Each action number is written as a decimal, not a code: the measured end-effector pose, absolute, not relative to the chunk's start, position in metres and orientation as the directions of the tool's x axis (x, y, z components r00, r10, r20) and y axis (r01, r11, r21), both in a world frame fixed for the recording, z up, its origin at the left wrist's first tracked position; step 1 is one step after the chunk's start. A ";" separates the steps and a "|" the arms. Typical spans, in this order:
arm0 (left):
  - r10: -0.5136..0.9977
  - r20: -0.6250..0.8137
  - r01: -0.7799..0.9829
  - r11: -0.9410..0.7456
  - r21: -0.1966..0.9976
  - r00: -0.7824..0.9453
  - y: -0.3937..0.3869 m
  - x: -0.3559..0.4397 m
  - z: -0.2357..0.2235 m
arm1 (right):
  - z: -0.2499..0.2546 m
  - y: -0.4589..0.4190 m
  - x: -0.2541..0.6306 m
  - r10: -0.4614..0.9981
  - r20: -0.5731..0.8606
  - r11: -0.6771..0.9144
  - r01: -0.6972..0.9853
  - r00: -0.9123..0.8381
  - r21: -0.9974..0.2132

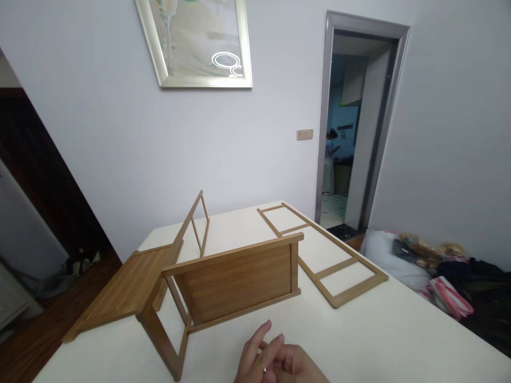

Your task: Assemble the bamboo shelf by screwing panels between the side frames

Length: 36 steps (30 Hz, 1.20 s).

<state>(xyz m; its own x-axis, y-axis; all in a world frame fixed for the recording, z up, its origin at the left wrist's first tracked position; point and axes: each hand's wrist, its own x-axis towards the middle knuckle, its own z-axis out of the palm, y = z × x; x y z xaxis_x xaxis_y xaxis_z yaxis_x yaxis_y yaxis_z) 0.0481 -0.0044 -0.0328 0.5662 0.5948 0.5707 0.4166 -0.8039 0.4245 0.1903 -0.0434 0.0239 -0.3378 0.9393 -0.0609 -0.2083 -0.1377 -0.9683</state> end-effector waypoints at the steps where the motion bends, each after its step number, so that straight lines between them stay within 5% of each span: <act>1: 0.599 0.553 0.404 -0.800 0.443 0.579 -0.006 0.049 -0.033 | 0.023 -0.045 0.193 0.935 -0.076 -0.150 -0.194 -0.346 -0.970; 4: 0.573 0.495 0.368 -0.812 0.453 0.653 -0.008 0.038 -0.028 | 0.022 -0.054 0.205 0.953 -0.103 -0.132 -0.084 -0.286 -0.988; 7: 0.604 0.485 0.418 -0.793 0.443 0.632 -0.009 0.009 -0.025 | 0.026 -0.060 0.221 0.997 0.003 0.020 0.241 -0.071 -0.970; 10: 0.658 0.519 0.585 -0.742 0.327 0.546 -0.011 -0.026 -0.034 | 0.022 -0.064 0.234 0.979 0.183 0.196 0.636 -0.086 -0.747; 13: 0.547 0.561 0.605 -0.790 0.100 0.622 -0.014 -0.047 -0.053 | 0.008 -0.068 0.235 0.901 0.358 0.391 0.820 -0.246 -0.418; 15: 0.458 0.581 0.573 -0.820 -0.017 0.673 -0.015 -0.049 -0.066 | -0.001 -0.071 0.229 0.823 0.431 0.499 0.834 -0.371 -0.234; 18: 0.399 0.603 0.549 -0.832 -0.077 0.690 -0.016 -0.038 -0.079 | -0.006 -0.076 0.215 0.760 0.439 0.580 0.806 -0.480 -0.123; 26: 0.406 0.606 0.567 -0.819 -0.090 0.684 -0.015 -0.002 -0.079 | -0.008 -0.079 0.208 0.689 0.495 0.620 0.785 -0.529 -0.024; 36: 0.361 0.614 0.487 -0.872 -0.043 0.701 -0.004 -0.013 -0.073 | -0.007 -0.077 0.212 0.699 0.481 0.638 0.765 -0.529 -0.086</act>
<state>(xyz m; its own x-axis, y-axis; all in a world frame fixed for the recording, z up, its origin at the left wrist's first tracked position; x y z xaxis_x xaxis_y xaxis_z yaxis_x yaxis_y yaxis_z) -0.0134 -0.0044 -0.0729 0.7015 0.3610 0.6145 0.4869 -0.8724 -0.0433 0.2121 -0.0765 -0.0068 -0.5289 0.6993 0.4810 0.7654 0.6378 -0.0856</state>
